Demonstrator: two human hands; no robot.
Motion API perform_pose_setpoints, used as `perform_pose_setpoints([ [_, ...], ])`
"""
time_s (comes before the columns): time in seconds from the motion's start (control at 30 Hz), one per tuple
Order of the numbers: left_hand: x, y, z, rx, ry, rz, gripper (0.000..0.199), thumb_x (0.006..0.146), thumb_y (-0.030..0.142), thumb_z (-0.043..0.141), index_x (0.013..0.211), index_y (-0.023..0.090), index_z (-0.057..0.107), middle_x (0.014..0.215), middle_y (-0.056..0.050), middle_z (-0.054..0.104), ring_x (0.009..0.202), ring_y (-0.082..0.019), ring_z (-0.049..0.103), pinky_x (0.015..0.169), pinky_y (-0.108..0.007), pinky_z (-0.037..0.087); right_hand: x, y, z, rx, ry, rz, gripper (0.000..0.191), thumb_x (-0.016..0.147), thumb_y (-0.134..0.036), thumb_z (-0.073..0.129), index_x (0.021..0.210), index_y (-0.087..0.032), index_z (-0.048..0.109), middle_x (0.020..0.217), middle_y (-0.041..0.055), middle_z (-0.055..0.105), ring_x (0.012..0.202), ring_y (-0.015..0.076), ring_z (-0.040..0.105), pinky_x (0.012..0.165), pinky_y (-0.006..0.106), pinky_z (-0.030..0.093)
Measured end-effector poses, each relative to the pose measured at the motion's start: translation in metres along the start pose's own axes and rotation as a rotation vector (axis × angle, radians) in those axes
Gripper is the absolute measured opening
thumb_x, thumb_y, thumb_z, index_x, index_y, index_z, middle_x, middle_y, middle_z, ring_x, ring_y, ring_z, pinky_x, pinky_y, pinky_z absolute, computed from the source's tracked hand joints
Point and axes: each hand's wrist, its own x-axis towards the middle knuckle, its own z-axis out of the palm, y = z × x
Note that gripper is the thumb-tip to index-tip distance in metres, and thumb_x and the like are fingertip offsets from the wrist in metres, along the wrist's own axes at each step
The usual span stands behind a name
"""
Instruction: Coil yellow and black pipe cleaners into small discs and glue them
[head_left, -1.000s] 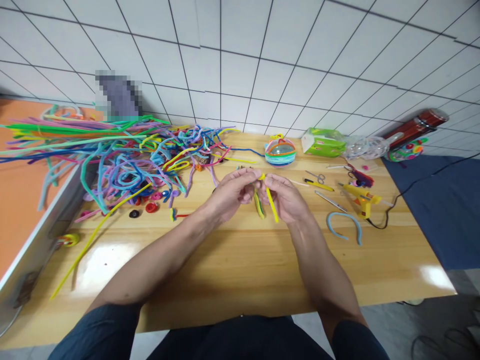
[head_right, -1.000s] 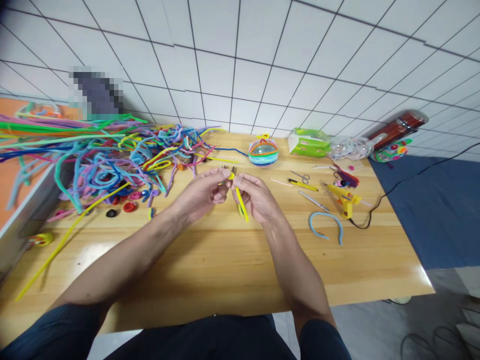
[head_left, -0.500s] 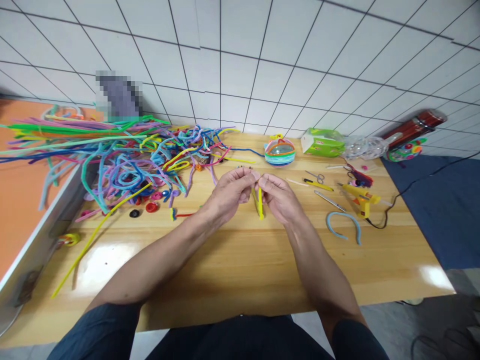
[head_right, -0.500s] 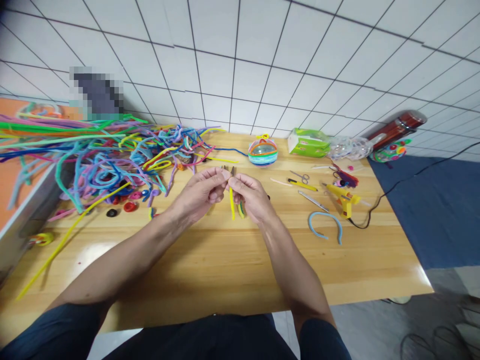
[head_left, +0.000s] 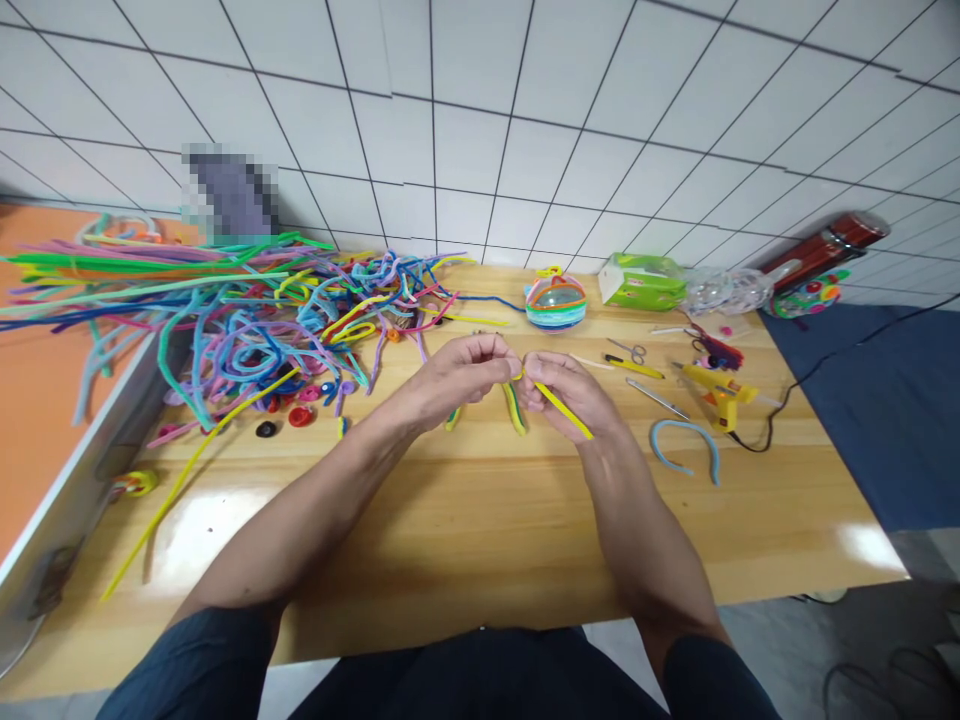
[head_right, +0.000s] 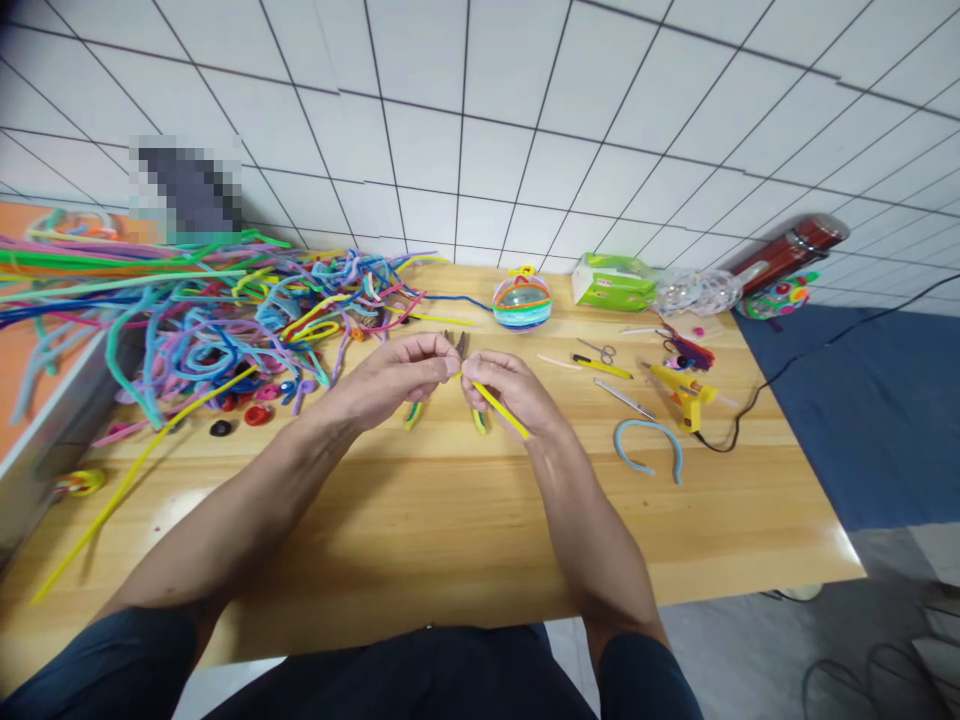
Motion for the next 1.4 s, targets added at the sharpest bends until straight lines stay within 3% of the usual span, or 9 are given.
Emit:
perform_pose_setpoints([
  [0.27, 0.001, -0.013, 0.016, -0.201, 0.161, 0.041, 0.04, 0.078, 0.047, 0.09, 0.076, 0.018, 0.062, 0.057, 0.008, 0.042, 0.049, -0.005, 0.031, 0.049, -0.022, 0.023, 0.001, 0.007, 0.01, -0.059, 0.113, -0.034, 0.043, 0.077, -0.058, 0.089, 0.075, -0.021, 0.069, 0.062, -0.004, 0.056, 0.054, 0.0095, 0.045, 0.049, 0.024, 0.032],
  [0.47, -0.001, -0.018, 0.026, -0.35, 0.178, 0.021, 0.04, 0.082, 0.048, 0.085, 0.076, 0.018, 0.059, 0.059, 0.007, 0.047, 0.046, -0.004, 0.031, 0.048, -0.021, 0.025, 0.004, 0.012, 0.014, -0.008, 0.168, -0.066, 0.044, 0.074, -0.059, 0.092, 0.073, -0.021, 0.069, 0.064, -0.0037, 0.057, 0.056, 0.0094, 0.046, 0.052, 0.024, 0.035],
  [0.67, 0.001, -0.003, 0.007, -0.147, 0.074, -0.005, 0.033, 0.076, 0.044, 0.086, 0.076, 0.017, 0.066, 0.059, 0.006, 0.049, 0.048, -0.005, 0.034, 0.048, -0.022, 0.021, 0.001, 0.003, 0.004, -0.008, 0.058, -0.038, 0.042, 0.077, -0.052, 0.088, 0.066, -0.019, 0.065, 0.062, -0.0033, 0.058, 0.051, 0.0078, 0.045, 0.05, 0.024, 0.033],
  [0.83, 0.003, 0.0, 0.0, -0.052, 0.057, 0.001, 0.029, 0.073, 0.039, 0.086, 0.077, 0.016, 0.069, 0.059, 0.005, 0.05, 0.049, -0.005, 0.032, 0.048, -0.023, 0.02, -0.001, 0.001, 0.004, -0.028, 0.058, -0.009, 0.041, 0.075, -0.051, 0.09, 0.068, -0.02, 0.065, 0.06, -0.0043, 0.056, 0.051, 0.008, 0.044, 0.049, 0.023, 0.032],
  [1.0, 0.001, -0.012, 0.014, -0.139, 0.178, 0.073, 0.035, 0.077, 0.044, 0.087, 0.077, 0.017, 0.065, 0.058, 0.007, 0.044, 0.05, -0.006, 0.03, 0.049, -0.022, 0.022, 0.002, 0.008, 0.011, -0.039, 0.164, -0.046, 0.043, 0.074, -0.057, 0.092, 0.073, -0.02, 0.069, 0.059, -0.0054, 0.054, 0.05, 0.007, 0.041, 0.046, 0.022, 0.027],
  [1.13, -0.002, -0.019, 0.027, -0.305, 0.235, 0.038, 0.039, 0.078, 0.046, 0.088, 0.077, 0.019, 0.06, 0.06, 0.008, 0.043, 0.048, -0.005, 0.028, 0.048, -0.022, 0.022, 0.005, 0.013, 0.015, 0.008, 0.197, -0.068, 0.047, 0.07, -0.059, 0.096, 0.073, -0.02, 0.07, 0.06, -0.0061, 0.054, 0.048, 0.0056, 0.039, 0.045, 0.021, 0.027],
  [1.23, -0.001, -0.017, 0.027, -0.344, 0.207, 0.008, 0.038, 0.08, 0.045, 0.086, 0.077, 0.019, 0.058, 0.065, 0.006, 0.048, 0.048, -0.004, 0.03, 0.048, -0.022, 0.023, 0.005, 0.011, 0.012, 0.055, 0.152, -0.052, 0.044, 0.071, -0.055, 0.095, 0.07, -0.019, 0.07, 0.057, -0.0062, 0.054, 0.047, 0.0059, 0.042, 0.046, 0.021, 0.031],
  [1.4, 0.002, -0.007, 0.011, -0.161, 0.096, 0.019, 0.031, 0.079, 0.042, 0.083, 0.079, 0.017, 0.064, 0.062, 0.006, 0.048, 0.05, -0.006, 0.032, 0.048, -0.022, 0.021, 0.002, 0.004, 0.004, 0.085, 0.045, -0.008, 0.038, 0.073, -0.046, 0.092, 0.064, -0.019, 0.067, 0.052, -0.0061, 0.054, 0.043, 0.0061, 0.044, 0.046, 0.021, 0.034],
])
